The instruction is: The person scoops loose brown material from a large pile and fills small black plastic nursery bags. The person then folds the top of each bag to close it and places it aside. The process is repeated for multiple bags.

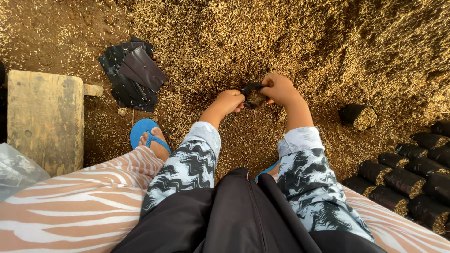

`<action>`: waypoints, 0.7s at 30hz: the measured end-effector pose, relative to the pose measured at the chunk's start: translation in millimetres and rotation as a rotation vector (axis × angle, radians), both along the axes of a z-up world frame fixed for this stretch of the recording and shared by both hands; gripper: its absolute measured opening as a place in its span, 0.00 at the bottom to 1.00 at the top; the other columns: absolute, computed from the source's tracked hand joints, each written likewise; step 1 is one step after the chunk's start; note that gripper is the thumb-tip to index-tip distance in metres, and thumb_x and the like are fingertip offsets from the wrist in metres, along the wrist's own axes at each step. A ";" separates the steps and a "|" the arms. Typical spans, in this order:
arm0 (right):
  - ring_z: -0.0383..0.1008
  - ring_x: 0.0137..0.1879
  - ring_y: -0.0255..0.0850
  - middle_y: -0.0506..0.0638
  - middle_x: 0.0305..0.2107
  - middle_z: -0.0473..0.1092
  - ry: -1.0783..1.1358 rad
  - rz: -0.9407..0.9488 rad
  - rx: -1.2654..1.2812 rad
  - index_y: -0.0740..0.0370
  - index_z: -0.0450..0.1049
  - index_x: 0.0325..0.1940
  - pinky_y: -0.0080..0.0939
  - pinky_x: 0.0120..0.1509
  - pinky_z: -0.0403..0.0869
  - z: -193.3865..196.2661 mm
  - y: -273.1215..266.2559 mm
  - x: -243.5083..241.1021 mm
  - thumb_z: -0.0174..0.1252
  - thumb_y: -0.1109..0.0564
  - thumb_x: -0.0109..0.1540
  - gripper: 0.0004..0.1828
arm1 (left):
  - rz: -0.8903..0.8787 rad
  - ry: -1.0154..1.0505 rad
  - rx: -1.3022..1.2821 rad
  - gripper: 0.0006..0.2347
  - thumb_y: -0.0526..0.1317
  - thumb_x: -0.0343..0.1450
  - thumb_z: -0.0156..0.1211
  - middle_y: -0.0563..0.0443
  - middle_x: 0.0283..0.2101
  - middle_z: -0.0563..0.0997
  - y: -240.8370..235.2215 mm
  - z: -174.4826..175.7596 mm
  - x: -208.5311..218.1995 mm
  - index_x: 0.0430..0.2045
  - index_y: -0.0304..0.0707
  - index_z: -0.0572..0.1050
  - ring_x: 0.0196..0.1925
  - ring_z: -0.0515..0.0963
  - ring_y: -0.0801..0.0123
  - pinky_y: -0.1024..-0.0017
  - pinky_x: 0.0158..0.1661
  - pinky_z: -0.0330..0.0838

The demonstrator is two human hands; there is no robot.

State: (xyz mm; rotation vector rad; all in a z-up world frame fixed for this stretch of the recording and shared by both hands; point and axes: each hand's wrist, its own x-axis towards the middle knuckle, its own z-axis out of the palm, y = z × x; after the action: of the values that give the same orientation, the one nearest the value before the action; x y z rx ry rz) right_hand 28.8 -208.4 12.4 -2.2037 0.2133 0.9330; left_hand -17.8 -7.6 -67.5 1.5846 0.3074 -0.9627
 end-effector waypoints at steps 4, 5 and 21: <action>0.76 0.40 0.42 0.49 0.35 0.76 -0.227 0.156 -0.125 0.58 0.77 0.47 0.46 0.46 0.75 -10.4 7.7 6.2 0.62 0.56 0.59 0.13 | -0.205 -0.059 0.256 0.13 0.46 0.72 0.53 0.48 0.27 0.82 -3.4 15.0 4.7 0.30 0.35 0.80 0.30 0.82 0.66 0.68 0.39 0.76; 0.76 0.41 0.40 0.47 0.35 0.76 -0.269 0.135 -0.076 0.57 0.78 0.46 0.44 0.47 0.75 -10.0 4.6 9.3 0.64 0.55 0.59 0.12 | -0.206 -0.108 0.295 0.14 0.47 0.72 0.52 0.47 0.27 0.83 -5.9 20.9 3.9 0.31 0.36 0.81 0.30 0.82 0.63 0.65 0.39 0.75; 0.62 0.65 0.58 0.58 0.61 0.60 -0.549 0.003 -0.390 0.52 0.72 0.60 0.55 0.68 0.71 -45.2 -4.3 9.4 0.65 0.65 0.54 0.30 | -0.380 -0.048 0.396 0.21 0.56 0.69 0.56 0.49 0.21 0.81 -18.1 66.8 8.0 0.24 0.33 0.83 0.27 0.83 0.61 0.65 0.38 0.75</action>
State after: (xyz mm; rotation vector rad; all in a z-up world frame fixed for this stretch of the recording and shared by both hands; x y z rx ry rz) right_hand 38.3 -212.7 -32.8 -2.7241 0.1365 0.2692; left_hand -9.8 -25.6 -0.7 2.0750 0.1705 -1.2032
